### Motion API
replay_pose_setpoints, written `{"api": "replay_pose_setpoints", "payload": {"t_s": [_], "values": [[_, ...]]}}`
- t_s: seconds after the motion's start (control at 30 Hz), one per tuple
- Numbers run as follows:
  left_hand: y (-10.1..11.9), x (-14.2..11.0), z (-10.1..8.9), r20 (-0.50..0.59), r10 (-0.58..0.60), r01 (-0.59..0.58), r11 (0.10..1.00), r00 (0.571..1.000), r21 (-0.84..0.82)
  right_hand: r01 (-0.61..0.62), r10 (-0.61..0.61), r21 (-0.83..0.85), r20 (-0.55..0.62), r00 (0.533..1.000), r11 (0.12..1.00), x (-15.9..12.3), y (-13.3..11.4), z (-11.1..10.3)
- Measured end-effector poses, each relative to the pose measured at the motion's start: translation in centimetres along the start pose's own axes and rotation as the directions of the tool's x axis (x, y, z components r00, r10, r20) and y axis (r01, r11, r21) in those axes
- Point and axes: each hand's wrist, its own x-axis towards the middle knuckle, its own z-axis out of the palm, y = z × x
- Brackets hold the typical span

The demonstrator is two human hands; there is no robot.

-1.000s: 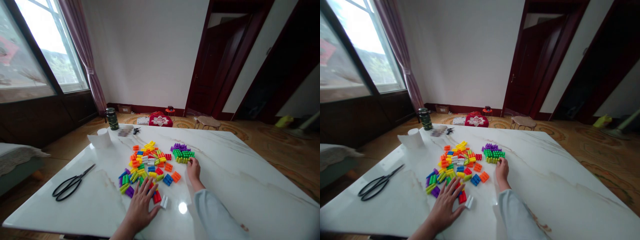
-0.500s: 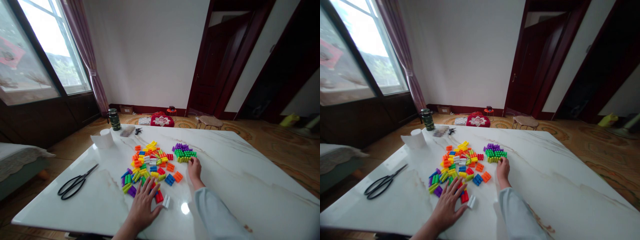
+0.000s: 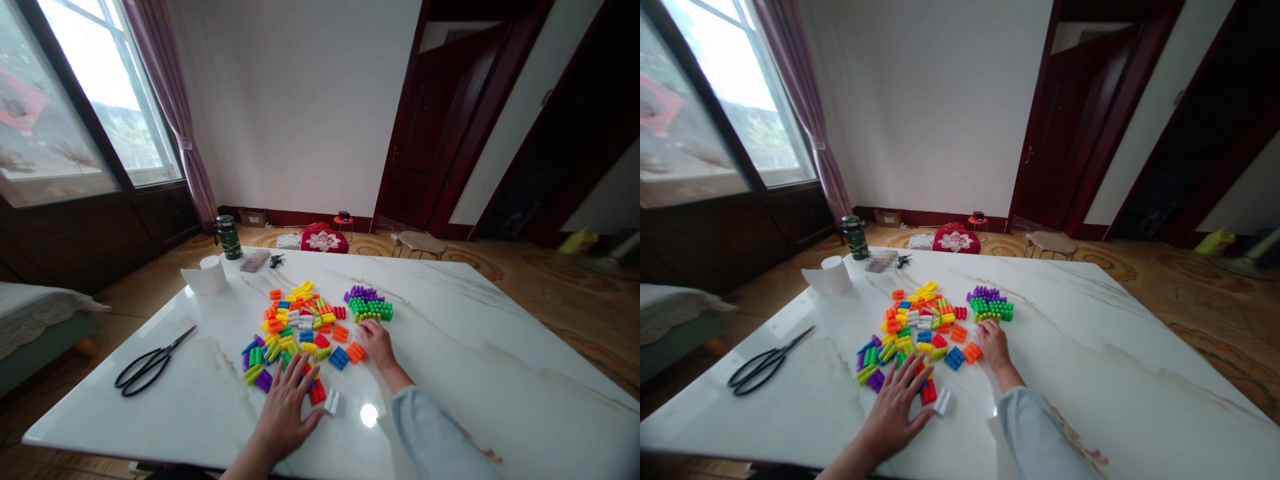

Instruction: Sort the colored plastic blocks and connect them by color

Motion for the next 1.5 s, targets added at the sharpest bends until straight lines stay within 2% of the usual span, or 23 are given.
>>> {"api": "replay_pose_setpoints", "payload": {"t_s": [0.2,0.37,0.47,0.6,0.73,0.87,0.93,1.03,1.1,1.13,1.23,1.33,1.4,1.5], "values": [[-0.1,0.0,0.0,0.006,-0.008,0.008,1.0,1.0,-0.019,0.008,-0.009,0.022,0.066,0.998,1.0,0.5,0.0,0.1],[0.2,0.1,-0.7,0.066,-0.032,0.036,0.997,0.997,-0.063,-0.032,0.029,0.025,0.089,0.996,0.999,-1.3,0.0,-0.9],[0.3,0.2,-1.0,0.092,-0.047,0.056,0.995,0.995,-0.087,-0.036,0.041,-0.084,0.057,0.998,0.996,-3.1,0.0,-1.5],[0.5,0.3,-1.5,0.101,-0.05,0.06,0.993,0.994,-0.105,0.031,-0.019,-0.239,0.053,0.998,0.971,-4.5,-0.5,-1.5],[0.8,0.2,-2.1,0.052,-0.067,0.072,0.991,0.996,-0.11,0.111,-0.072,-0.379,0.115,0.991,0.919,-4.4,-1.3,-1.3],[0.5,-0.3,-2.3,-0.066,-0.132,0.122,0.983,0.989,-0.137,0.144,-0.09,-0.427,0.145,0.985,0.893,-4.2,-1.6,-1.3],[-0.4,-0.7,-2.4,-0.158,-0.246,0.219,0.96,0.956,-0.174,0.148,-0.093,-0.436,0.146,0.985,0.887,-4.3,-1.6,-1.3],[-2.7,-1.3,-2.8,-0.285,-0.448,0.389,0.89,0.848,-0.239,0.16,-0.101,-0.448,0.153,0.983,0.88,-4.3,-1.6,-1.2],[-4.2,-1.5,-3.2,-0.309,-0.529,0.468,0.847,0.79,-0.254,0.166,-0.105,-0.457,0.156,0.982,0.874,-4.3,-1.6,-1.2],[-4.8,-1.5,-3.4,-0.3,-0.55,0.492,0.834,0.779,-0.251,0.168,-0.106,-0.462,0.157,0.982,0.871,-4.2,-1.7,-1.2],[-5.2,-1.1,-3.8,-0.254,-0.541,0.498,0.84,0.802,-0.216,0.172,-0.108,-0.477,0.16,0.981,0.862,-4.2,-1.7,-1.2],[-4.2,0.1,-3.8,-0.202,-0.416,0.383,0.905,0.887,-0.184,0.168,-0.099,-0.486,0.164,0.982,0.858,-4.2,-1.8,-1.2],[-3.4,1.2,-3.7,-0.13,-0.305,0.286,0.948,0.944,-0.141,0.163,-0.094,-0.488,0.163,0.982,0.857,-4.2,-1.9,-1.3],[-2.6,3.2,-3.7,0.007,-0.23,0.23,0.972,0.973,-0.056,0.164,-0.092,-0.493,0.167,0.982,0.855,-4.2,-2.2,-1.4]]}}
